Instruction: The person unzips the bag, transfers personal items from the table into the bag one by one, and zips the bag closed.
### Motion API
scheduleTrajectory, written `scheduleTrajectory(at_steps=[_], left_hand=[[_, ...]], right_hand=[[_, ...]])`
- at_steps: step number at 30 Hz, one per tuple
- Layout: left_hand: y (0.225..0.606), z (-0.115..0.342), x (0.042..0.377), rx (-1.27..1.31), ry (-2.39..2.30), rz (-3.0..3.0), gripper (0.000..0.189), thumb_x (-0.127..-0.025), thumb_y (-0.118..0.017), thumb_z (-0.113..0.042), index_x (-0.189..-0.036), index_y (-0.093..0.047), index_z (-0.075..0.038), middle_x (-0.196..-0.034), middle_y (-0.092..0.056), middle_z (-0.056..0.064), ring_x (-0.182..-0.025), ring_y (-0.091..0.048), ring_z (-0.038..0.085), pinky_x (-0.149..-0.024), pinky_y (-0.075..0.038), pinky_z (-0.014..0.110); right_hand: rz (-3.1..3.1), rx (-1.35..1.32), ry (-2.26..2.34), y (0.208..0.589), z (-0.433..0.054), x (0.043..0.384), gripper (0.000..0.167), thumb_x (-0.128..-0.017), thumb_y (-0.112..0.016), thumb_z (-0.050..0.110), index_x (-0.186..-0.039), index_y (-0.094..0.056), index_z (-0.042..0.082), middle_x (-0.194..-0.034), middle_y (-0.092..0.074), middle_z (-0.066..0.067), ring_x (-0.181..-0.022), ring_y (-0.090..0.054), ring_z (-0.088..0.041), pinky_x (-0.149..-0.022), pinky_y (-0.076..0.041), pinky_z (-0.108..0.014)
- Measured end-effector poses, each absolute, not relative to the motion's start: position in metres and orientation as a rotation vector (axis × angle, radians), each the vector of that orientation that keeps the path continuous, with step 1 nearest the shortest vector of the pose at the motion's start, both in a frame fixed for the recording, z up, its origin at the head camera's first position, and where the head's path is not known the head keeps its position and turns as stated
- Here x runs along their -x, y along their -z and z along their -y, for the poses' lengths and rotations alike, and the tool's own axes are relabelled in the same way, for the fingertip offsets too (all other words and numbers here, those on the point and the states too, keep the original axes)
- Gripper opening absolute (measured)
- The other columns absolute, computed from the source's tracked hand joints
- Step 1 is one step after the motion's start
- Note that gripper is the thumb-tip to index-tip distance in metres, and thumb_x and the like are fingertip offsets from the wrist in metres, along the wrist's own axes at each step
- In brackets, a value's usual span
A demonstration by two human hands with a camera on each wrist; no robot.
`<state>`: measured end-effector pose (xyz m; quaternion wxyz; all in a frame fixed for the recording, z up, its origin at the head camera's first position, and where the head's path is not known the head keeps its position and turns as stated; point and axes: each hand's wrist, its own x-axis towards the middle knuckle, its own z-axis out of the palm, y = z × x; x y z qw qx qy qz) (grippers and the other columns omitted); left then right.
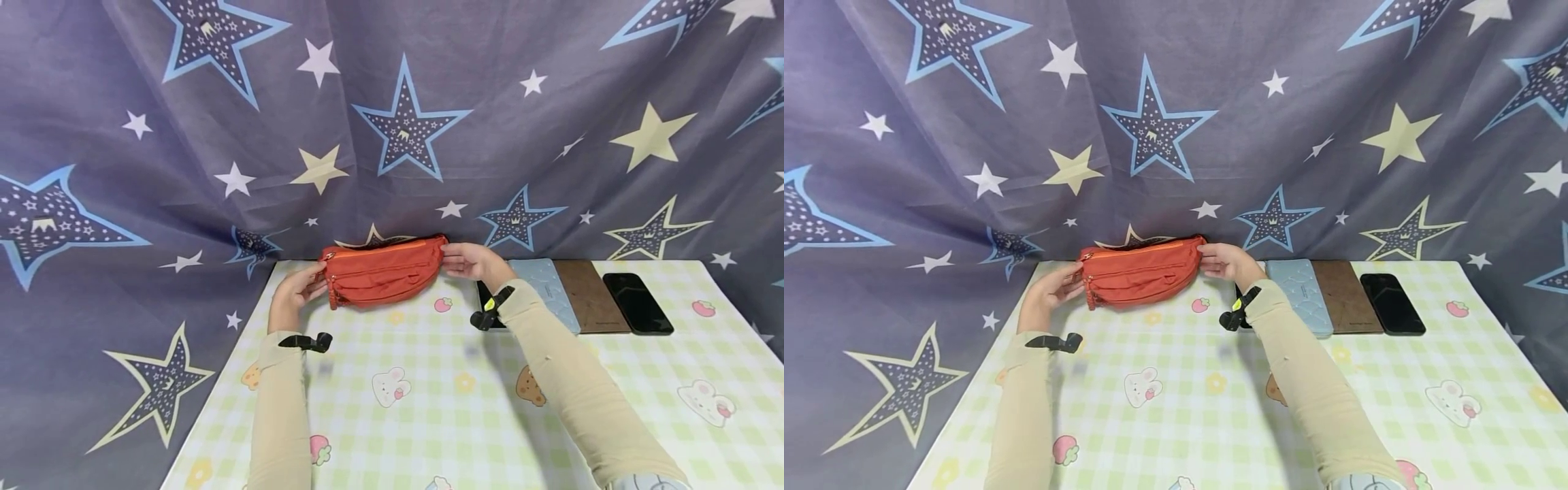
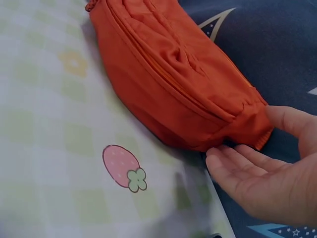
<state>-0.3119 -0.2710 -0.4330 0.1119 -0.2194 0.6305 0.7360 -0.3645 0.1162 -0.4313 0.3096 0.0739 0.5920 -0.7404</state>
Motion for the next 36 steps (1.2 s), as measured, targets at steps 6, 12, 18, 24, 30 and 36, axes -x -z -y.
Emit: scheduleTrajectory(at_steps=[6,12,18,24,30,36], left_hand=[[0.432,0.271,0.314,0.614,-2.249,-1.795,0.006,-0.094,-0.076,-0.016,-0.09,-0.071,-0.016,-0.074,-0.068,-0.003,-0.069,-0.068,0.008,-0.074,-0.062,0.021],[0.414,0.265,0.308,0.651,-2.239,-1.784,0.012,-0.098,-0.068,-0.011,-0.087,-0.068,-0.015,-0.075,-0.066,-0.003,-0.071,-0.066,0.008,-0.075,-0.061,0.02],[0.409,0.261,0.303,0.524,-2.245,-1.754,0.011,-0.098,-0.068,-0.007,-0.088,-0.068,-0.011,-0.076,-0.068,0.0,-0.071,-0.068,0.011,-0.08,-0.062,0.023],[0.417,0.26,0.298,0.433,-2.174,-1.803,0.021,-0.1,-0.064,-0.004,-0.081,-0.068,-0.012,-0.075,-0.067,-0.002,-0.07,-0.07,0.009,-0.082,-0.062,0.023],[0.417,0.257,0.296,0.403,-2.169,-1.828,0.021,-0.098,-0.064,-0.002,-0.08,-0.068,-0.011,-0.074,-0.067,-0.003,-0.067,-0.068,0.008,-0.084,-0.062,0.023],[0.405,0.255,0.296,0.433,-2.242,-1.84,0.01,-0.097,-0.065,0.0,-0.101,-0.061,-0.009,-0.082,-0.066,-0.005,-0.069,-0.067,0.008,-0.077,-0.062,0.02]], right_hand=[[-1.532,-0.208,2.018,0.425,-0.113,0.363,0.026,-0.107,-0.049,0.013,-0.132,-0.053,0.006,-0.166,-0.027,-0.019,-0.153,-0.029,-0.033,-0.128,-0.025,-0.043],[-1.532,-0.254,2.051,0.416,-0.113,0.362,0.037,-0.107,-0.048,0.012,-0.143,-0.048,0.002,-0.164,-0.031,-0.018,-0.152,-0.033,-0.033,-0.127,-0.027,-0.042],[-1.552,-0.349,2.036,0.424,-0.11,0.363,0.034,-0.105,-0.053,0.012,-0.138,-0.048,0.005,-0.165,-0.03,-0.016,-0.152,-0.033,-0.029,-0.126,-0.029,-0.038],[-1.599,-0.406,1.962,0.443,-0.106,0.365,0.028,-0.104,-0.057,0.017,-0.131,-0.055,0.01,-0.159,-0.043,-0.014,-0.13,-0.055,-0.02,-0.116,-0.044,-0.033],[-1.597,-0.445,2.013,0.443,-0.109,0.365,0.012,-0.101,-0.059,0.004,-0.092,-0.064,0.01,-0.094,-0.067,-0.003,-0.085,-0.06,-0.013,-0.074,-0.057,-0.023],[-1.575,-0.322,2.055,0.41,-0.124,0.353,0.031,-0.101,-0.059,0.001,-0.076,-0.072,0.014,-0.073,-0.072,0.004,-0.073,-0.068,-0.008,-0.073,-0.06,-0.021]])
